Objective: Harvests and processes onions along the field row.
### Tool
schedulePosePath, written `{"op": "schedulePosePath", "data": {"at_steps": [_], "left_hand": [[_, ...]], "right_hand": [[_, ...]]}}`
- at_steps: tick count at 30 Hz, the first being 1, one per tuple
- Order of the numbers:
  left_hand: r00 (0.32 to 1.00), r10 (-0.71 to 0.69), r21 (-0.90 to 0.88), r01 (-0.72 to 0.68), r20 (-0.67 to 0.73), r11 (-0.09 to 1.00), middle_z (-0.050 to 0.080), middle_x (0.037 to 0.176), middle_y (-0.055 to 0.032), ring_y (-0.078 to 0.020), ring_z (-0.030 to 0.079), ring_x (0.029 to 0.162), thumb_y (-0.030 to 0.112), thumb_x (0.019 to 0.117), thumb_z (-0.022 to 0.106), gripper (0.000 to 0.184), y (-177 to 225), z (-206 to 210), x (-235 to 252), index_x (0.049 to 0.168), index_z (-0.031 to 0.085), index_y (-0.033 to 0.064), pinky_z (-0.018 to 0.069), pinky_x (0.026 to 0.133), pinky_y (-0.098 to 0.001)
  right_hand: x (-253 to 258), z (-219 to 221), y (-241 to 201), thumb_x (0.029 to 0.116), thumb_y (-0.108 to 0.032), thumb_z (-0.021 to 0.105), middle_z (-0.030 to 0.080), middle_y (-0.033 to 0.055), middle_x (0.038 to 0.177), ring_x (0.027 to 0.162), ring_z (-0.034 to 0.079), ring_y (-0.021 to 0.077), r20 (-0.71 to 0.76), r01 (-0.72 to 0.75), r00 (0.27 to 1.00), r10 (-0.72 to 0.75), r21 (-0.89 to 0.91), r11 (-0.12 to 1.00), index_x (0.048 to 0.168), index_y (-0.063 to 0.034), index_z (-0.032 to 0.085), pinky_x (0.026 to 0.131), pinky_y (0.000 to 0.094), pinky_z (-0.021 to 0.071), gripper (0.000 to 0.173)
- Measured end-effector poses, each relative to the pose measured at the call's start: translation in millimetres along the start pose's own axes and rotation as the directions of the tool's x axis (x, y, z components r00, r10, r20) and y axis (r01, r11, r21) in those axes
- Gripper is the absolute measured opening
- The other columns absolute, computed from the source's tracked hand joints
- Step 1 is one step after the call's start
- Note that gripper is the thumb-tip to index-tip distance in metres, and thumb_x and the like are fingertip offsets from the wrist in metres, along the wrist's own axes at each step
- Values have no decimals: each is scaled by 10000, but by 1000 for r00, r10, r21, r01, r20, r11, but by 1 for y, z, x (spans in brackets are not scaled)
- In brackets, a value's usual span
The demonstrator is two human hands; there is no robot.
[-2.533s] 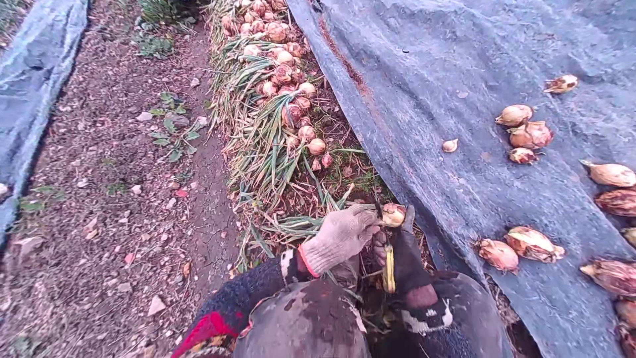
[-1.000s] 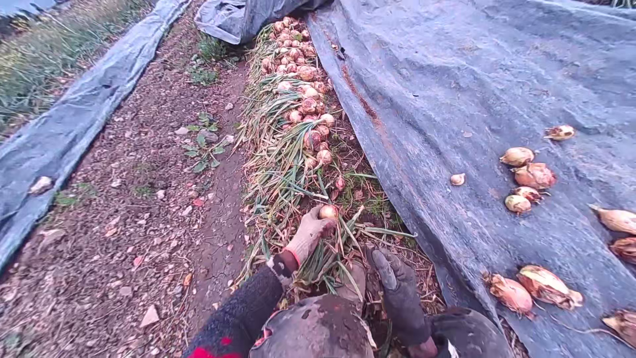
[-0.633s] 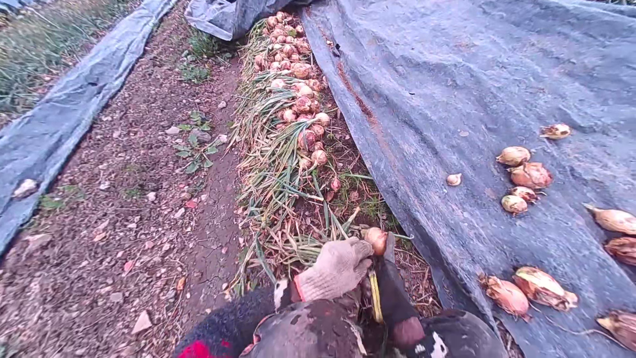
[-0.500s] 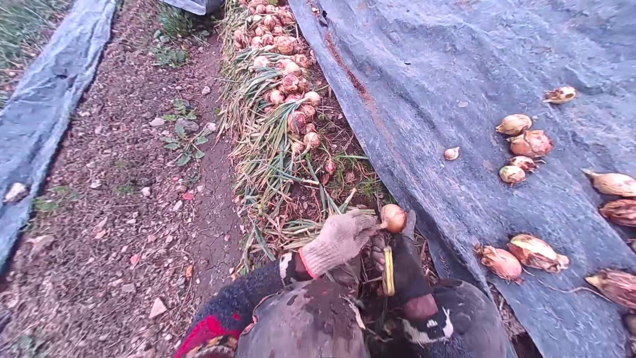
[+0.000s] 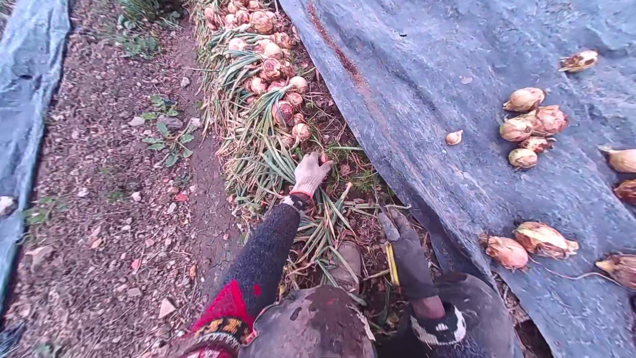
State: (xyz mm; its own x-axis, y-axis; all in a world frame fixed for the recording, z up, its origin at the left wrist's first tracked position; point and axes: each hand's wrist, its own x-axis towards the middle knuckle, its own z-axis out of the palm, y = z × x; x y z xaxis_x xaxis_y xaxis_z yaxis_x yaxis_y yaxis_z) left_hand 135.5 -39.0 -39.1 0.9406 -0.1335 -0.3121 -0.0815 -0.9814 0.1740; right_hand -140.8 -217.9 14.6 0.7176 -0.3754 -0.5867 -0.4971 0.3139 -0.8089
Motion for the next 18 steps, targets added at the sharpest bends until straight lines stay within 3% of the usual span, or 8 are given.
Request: {"op": "schedulePosePath", "data": {"at_steps": [3, 6, 9, 10, 12, 15, 18], "left_hand": [[997, 6, -265, -27, -82, 964, 712, 1199, -70, -220, 684, 1103, 532, 835, 729, 564, -3, 7, -6, 1263, 698, 166, 558, 966, -505], [982, 131, -499, -184, -139, 847, 720, 1169, -39, -126, 696, 1042, 363, 805, 806, 559, -7, -19, -47, 1285, 661, 114, 593, 934, -383], [927, 372, -534, -338, -47, 775, 708, 1218, -12, -94, 693, 1037, 311, 793, 825, 538, 1, -40, -114, 1273, 674, 117, 605, 913, -339], [895, 446, -526, -371, 17, 765, 695, 1244, -15, -90, 681, 1054, 292, 791, 823, 534, 7, -45, -137, 1273, 674, 115, 593, 930, -332], [835, 526, -512, -384, 163, 768, 695, 1233, 0, -72, 675, 1047, 286, 781, 834, 523, 19, -51, -180, 1260, 684, 139, 585, 936, -322], [801, 531, -526, -337, 275, 781, 699, 1211, -2, -73, 674, 1051, 302, 797, 817, 536, 25, -51, -216, 1288, 668, 147, 577, 948, -333], [815, 501, -629, -230, 293, 743, 719, 1172, 14, -72, 696, 999, 382, 811, 840, 524, 18, -44, -225, 1257, 690, 151, 605, 898, -332]], "right_hand": [[5, 8, 10, 1014, -363, 617, 691, 104, 1199, 926, 688, 157, 17, 4, 1000, -2, -124, 992, 1475, -109, 523, 820, 388, 590, 536], [9, 16, 11, 1036, -470, 537, 696, 80, 1219, 1015, 685, 142, 18, 21, 1000, -17, -199, 980, 1464, -148, 549, 910, 395, 570, 536], [7, 24, 16, 1065, -476, 440, 693, 70, 1094, 873, 660, 126, 144, 58, 989, -47, -69, 996, 1451, -132, 557, 793, 350, 578, 530], [4, 26, 16, 1068, -486, 401, 677, 49, 1014, 790, 631, 116, 197, 45, 979, -45, 3, 999, 1439, -136, 561, 709, 327, 569, 534], [-2, 32, 15, 1066, -529, 393, 659, 46, 870, 672, 608, 135, 273, -18, 962, -13, 111, 994, 1334, -114, 609, 594, 340, 557, 540], [-11, 38, 13, 1067, -413, 500, 716, 64, 899, 746, 675, 133, 231, 6, 972, -37, 132, 991, 1198, -64, 687, 668, 333, 592, 417], [-16, 42, 18, 1056, -352, 551, 746, 54, 1031, 932, 701, 97, 149, 62, 986, -74, 82, 995, 1215, -69, 706, 864, 315, 585, 360]]}}
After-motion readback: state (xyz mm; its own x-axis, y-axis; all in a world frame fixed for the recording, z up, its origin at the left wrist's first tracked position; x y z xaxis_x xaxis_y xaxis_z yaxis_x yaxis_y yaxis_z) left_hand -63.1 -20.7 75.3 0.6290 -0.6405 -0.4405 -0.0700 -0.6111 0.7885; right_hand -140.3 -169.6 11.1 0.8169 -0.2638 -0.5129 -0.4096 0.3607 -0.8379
